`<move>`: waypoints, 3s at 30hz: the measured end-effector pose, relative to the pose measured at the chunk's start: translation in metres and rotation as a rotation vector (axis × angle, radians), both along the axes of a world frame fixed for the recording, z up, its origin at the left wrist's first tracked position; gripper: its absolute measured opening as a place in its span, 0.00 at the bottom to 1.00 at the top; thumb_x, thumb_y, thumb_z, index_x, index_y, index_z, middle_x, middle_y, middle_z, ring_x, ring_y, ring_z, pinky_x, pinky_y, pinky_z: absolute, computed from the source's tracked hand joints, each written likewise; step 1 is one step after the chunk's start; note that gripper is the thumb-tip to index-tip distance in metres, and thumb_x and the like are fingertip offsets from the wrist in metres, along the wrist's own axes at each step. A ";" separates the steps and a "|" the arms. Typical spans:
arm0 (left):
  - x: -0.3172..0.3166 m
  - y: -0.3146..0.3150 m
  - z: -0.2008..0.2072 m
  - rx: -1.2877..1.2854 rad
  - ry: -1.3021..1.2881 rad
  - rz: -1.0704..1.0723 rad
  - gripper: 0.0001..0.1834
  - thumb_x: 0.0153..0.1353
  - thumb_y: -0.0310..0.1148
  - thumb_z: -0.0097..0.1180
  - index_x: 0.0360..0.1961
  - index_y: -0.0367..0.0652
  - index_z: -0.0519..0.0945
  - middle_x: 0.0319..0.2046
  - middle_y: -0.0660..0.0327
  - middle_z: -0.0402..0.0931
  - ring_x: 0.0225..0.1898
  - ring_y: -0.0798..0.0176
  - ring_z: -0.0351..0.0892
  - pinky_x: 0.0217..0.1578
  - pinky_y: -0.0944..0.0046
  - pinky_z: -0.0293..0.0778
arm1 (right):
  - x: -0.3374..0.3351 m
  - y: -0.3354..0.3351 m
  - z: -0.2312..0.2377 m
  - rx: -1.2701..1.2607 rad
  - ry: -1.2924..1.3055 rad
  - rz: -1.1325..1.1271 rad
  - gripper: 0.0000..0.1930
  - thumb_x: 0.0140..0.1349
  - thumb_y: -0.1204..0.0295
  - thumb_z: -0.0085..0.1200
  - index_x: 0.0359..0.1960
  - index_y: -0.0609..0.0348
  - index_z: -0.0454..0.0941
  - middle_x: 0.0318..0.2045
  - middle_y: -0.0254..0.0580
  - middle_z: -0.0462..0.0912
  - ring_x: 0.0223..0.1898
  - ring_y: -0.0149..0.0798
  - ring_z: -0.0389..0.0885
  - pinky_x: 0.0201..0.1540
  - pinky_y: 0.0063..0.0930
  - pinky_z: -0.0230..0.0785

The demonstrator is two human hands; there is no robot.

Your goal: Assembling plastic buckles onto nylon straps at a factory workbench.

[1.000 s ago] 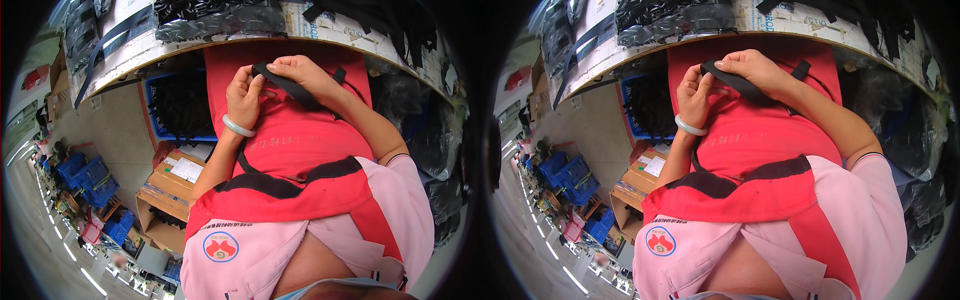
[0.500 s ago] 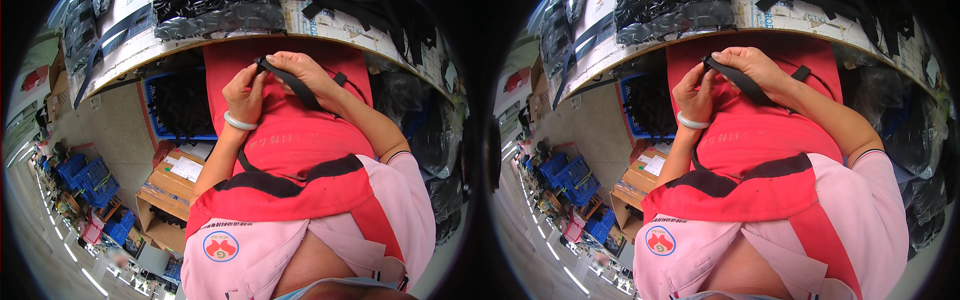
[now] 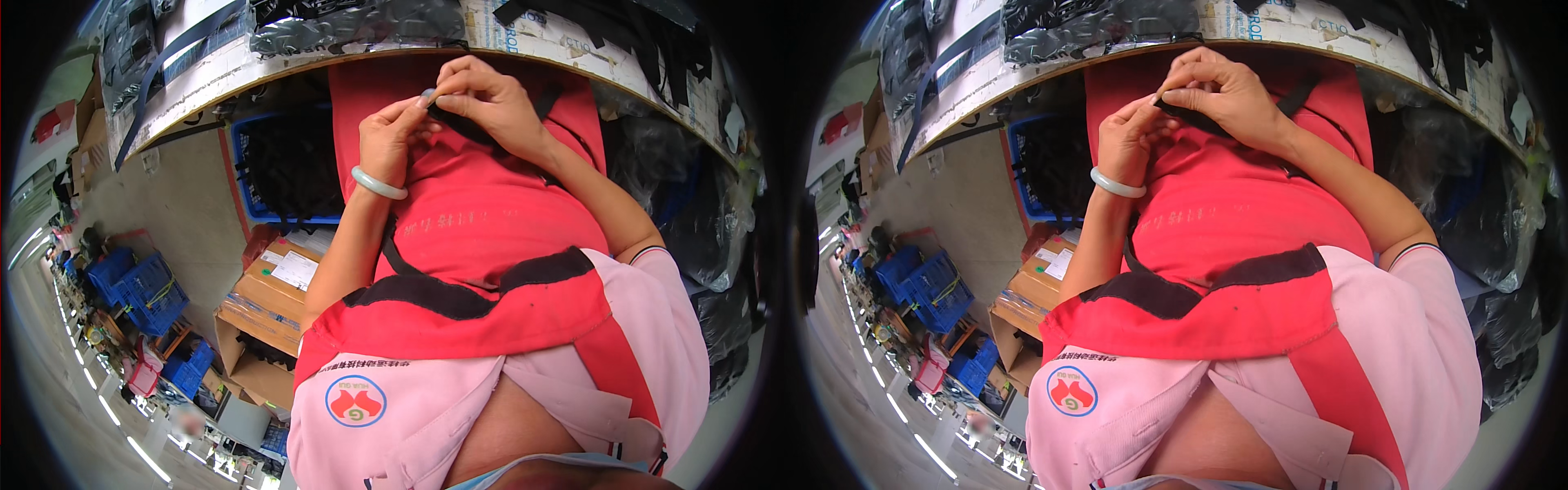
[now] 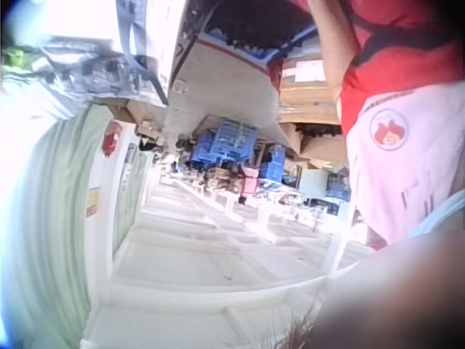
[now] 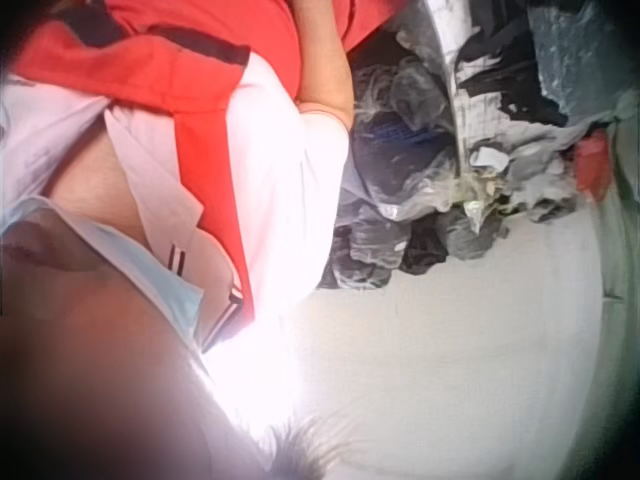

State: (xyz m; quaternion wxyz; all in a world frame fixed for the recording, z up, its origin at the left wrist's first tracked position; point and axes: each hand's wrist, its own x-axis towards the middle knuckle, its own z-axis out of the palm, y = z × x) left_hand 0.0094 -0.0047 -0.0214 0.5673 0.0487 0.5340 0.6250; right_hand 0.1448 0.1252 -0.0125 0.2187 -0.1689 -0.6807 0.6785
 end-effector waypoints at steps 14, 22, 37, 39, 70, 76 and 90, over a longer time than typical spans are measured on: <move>0.012 0.002 0.001 0.200 0.552 0.089 0.09 0.59 0.23 0.61 0.41 0.33 0.83 0.32 0.62 0.81 0.32 0.72 0.78 0.34 0.76 0.72 | -0.005 0.001 0.029 -0.250 -0.382 -0.048 0.11 0.61 0.74 0.58 0.42 0.65 0.73 0.21 0.31 0.76 0.20 0.22 0.75 0.22 0.15 0.70; 0.007 -0.002 0.005 0.303 0.470 0.002 0.08 0.58 0.20 0.60 0.40 0.33 0.84 0.31 0.63 0.79 0.33 0.73 0.75 0.35 0.75 0.69 | 0.009 0.015 0.013 -0.734 -0.397 0.209 0.11 0.66 0.64 0.54 0.37 0.59 0.75 0.20 0.28 0.74 0.16 0.20 0.69 0.18 0.12 0.63; -0.138 -0.190 0.038 -0.473 1.393 0.087 0.20 0.56 0.26 0.64 0.52 0.42 0.79 0.41 0.62 0.78 0.36 0.68 0.77 0.37 0.70 0.73 | -0.005 0.013 -0.012 -0.214 -0.460 0.145 0.09 0.65 0.66 0.54 0.35 0.60 0.77 0.23 0.27 0.74 0.23 0.20 0.70 0.26 0.14 0.64; -0.143 -0.190 0.009 -0.471 1.264 0.099 0.20 0.56 0.26 0.64 0.52 0.43 0.79 0.43 0.62 0.77 0.37 0.68 0.76 0.38 0.70 0.74 | -0.007 0.011 0.000 -0.086 -0.452 0.140 0.09 0.65 0.68 0.53 0.35 0.62 0.78 0.24 0.28 0.76 0.25 0.21 0.72 0.28 0.17 0.66; -0.155 0.142 0.070 0.225 0.541 0.109 0.08 0.58 0.27 0.62 0.40 0.46 0.81 0.29 0.65 0.77 0.23 0.76 0.68 0.18 0.77 0.63 | 0.009 0.031 -0.020 0.326 -0.394 0.164 0.07 0.61 0.71 0.54 0.36 0.63 0.78 0.29 0.46 0.82 0.31 0.42 0.81 0.36 0.32 0.72; -0.091 0.112 0.065 0.424 -0.086 -0.026 0.07 0.64 0.28 0.55 0.43 0.48 0.75 0.34 0.62 0.76 0.24 0.75 0.65 0.19 0.75 0.64 | -0.008 0.030 0.055 0.148 -0.156 -0.114 0.08 0.61 0.76 0.56 0.42 0.60 0.77 0.30 0.40 0.80 0.28 0.34 0.78 0.34 0.27 0.71; -0.031 0.080 0.047 0.297 -0.209 -0.143 0.06 0.64 0.29 0.53 0.41 0.40 0.76 0.39 0.58 0.76 0.32 0.63 0.78 0.20 0.68 0.76 | 0.016 0.066 0.064 -0.235 -0.176 -0.027 0.06 0.64 0.73 0.55 0.40 0.61 0.75 0.29 0.30 0.77 0.27 0.23 0.76 0.28 0.15 0.70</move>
